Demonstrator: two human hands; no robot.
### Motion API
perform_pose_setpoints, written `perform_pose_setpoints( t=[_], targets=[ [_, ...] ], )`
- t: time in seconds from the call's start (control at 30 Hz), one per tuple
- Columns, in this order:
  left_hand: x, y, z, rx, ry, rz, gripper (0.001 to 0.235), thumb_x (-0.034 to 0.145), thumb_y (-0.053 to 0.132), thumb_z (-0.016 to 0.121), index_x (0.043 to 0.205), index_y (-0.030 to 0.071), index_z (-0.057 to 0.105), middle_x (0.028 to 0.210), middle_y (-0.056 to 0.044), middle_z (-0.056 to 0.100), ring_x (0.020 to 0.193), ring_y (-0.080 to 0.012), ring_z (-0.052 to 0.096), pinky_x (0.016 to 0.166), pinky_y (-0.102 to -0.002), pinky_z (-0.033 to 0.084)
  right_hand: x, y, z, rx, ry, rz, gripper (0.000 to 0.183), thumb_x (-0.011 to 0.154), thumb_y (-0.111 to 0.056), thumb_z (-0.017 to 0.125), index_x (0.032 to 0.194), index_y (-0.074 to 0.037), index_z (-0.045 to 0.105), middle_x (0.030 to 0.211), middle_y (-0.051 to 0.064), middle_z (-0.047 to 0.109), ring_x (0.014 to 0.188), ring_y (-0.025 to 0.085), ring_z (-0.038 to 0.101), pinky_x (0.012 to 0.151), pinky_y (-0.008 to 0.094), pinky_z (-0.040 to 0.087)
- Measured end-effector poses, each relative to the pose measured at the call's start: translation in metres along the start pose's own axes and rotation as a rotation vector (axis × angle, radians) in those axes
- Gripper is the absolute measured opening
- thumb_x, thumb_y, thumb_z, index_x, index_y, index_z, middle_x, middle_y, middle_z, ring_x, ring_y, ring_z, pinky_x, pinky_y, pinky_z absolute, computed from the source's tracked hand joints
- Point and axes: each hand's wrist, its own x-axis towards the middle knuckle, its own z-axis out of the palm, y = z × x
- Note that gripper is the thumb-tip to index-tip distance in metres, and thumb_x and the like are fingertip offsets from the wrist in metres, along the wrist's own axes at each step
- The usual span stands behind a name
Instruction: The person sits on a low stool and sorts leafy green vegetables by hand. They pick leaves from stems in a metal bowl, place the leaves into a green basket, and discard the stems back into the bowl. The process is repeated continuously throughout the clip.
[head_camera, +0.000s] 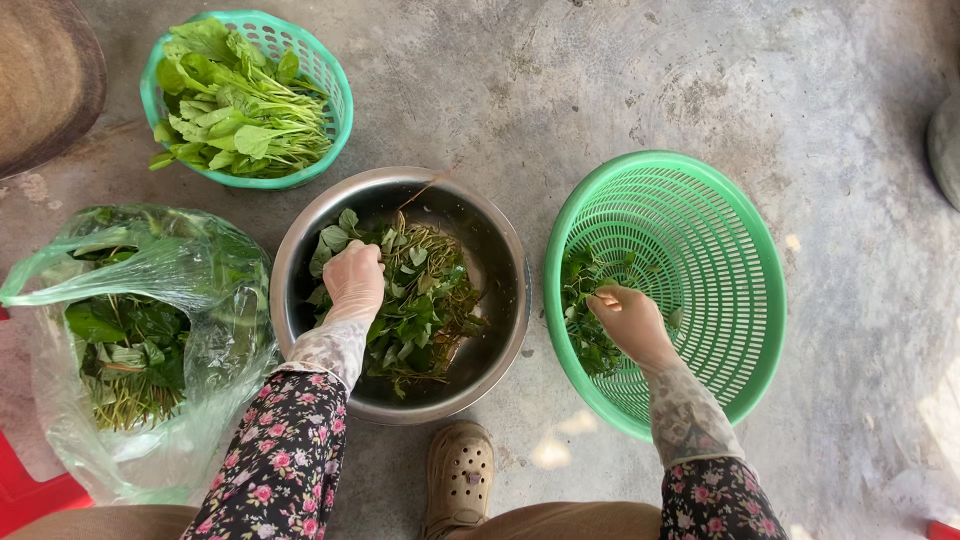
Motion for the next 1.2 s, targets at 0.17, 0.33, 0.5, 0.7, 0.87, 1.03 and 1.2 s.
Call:
perform_pose_setpoints(
  t=[0.17,0.33,0.5,0.7,0.87,1.03,1.2],
  targets=[
    [-0.004,0.015,-0.038,0.014,-0.069,-0.026,0.003,0.083,0.013,0.073,0.081,0.014,0.075,0.098,-0.008,0.073,0.089,-0.0306,0.07,0.081,-0.043,0.054,-0.005,-0.036,-0.008,0.011,0.015,-0.106,0.042,0.091,-0.032,0.068,0.12,-0.003,0.074,0.113,0.015,0.077,0.105,0.026,0.073,0.095,0.038,0.055],
    [-0.026,0.069,-0.115,-0.315,-0.206,-0.104,0.002,0.089,0.02,0.074,0.089,0.018,0.074,0.09,-0.001,0.077,0.081,-0.0205,0.073,0.078,-0.039,0.055,-0.026,-0.104,-0.016,0.292,-0.02,-0.079,0.035,0.093,-0.027,0.067,0.121,-0.007,0.073,0.117,0.013,0.076,0.108,0.024,0.074,0.098,0.037,0.057],
    [-0.083,0.131,-0.165,-0.553,-0.212,-0.038,0.012,0.083,0.024,0.079,0.092,0.015,0.077,0.087,0.0,0.078,0.078,-0.0159,0.073,0.077,-0.033,0.055,-0.049,-0.172,-0.009,0.473,-0.036,-0.239,0.034,0.092,-0.025,0.07,0.121,-0.008,0.072,0.12,0.012,0.074,0.109,0.023,0.07,0.097,0.037,0.056],
    [-0.119,0.137,-0.189,-0.539,-0.215,-0.076,0.016,0.084,0.026,0.08,0.092,0.012,0.077,0.084,-0.003,0.077,0.075,-0.0172,0.072,0.074,-0.033,0.055,-0.037,-0.161,-0.002,0.304,0.023,-0.444,0.022,0.086,-0.019,0.076,0.102,-0.004,0.08,0.1,0.011,0.079,0.091,0.022,0.073,0.085,0.035,0.057],
    [-0.123,0.114,-0.179,-0.656,-0.28,-0.161,0.013,0.086,0.019,0.079,0.092,0.007,0.077,0.083,-0.005,0.076,0.072,-0.0149,0.067,0.069,-0.03,0.05,-0.018,-0.095,-0.019,-0.079,0.398,-0.508,0.017,0.087,-0.023,0.077,0.097,-0.01,0.082,0.104,0.008,0.078,0.09,0.027,0.073,0.085,0.039,0.058],
    [-0.121,0.111,-0.155,-1.204,-0.357,-0.186,0.009,0.091,0.005,0.071,0.095,-0.003,0.073,0.083,-0.008,0.076,0.068,-0.0119,0.06,0.065,-0.025,0.051,-0.038,-0.072,-0.041,-0.413,0.29,-0.155,0.038,0.085,-0.031,0.079,0.119,-0.014,0.075,0.121,0.012,0.07,0.103,0.031,0.064,0.087,0.047,0.051],
    [-0.124,0.127,-0.147,-1.3,-0.436,-0.16,0.01,0.092,0.006,0.071,0.097,-0.003,0.073,0.084,-0.007,0.076,0.069,-0.0112,0.061,0.067,-0.024,0.052,-0.075,-0.133,-0.022,0.232,-0.123,-0.525,0.033,0.094,-0.022,0.07,0.124,-0.009,0.073,0.131,0.011,0.07,0.116,0.023,0.065,0.104,0.042,0.048]
  ],
)
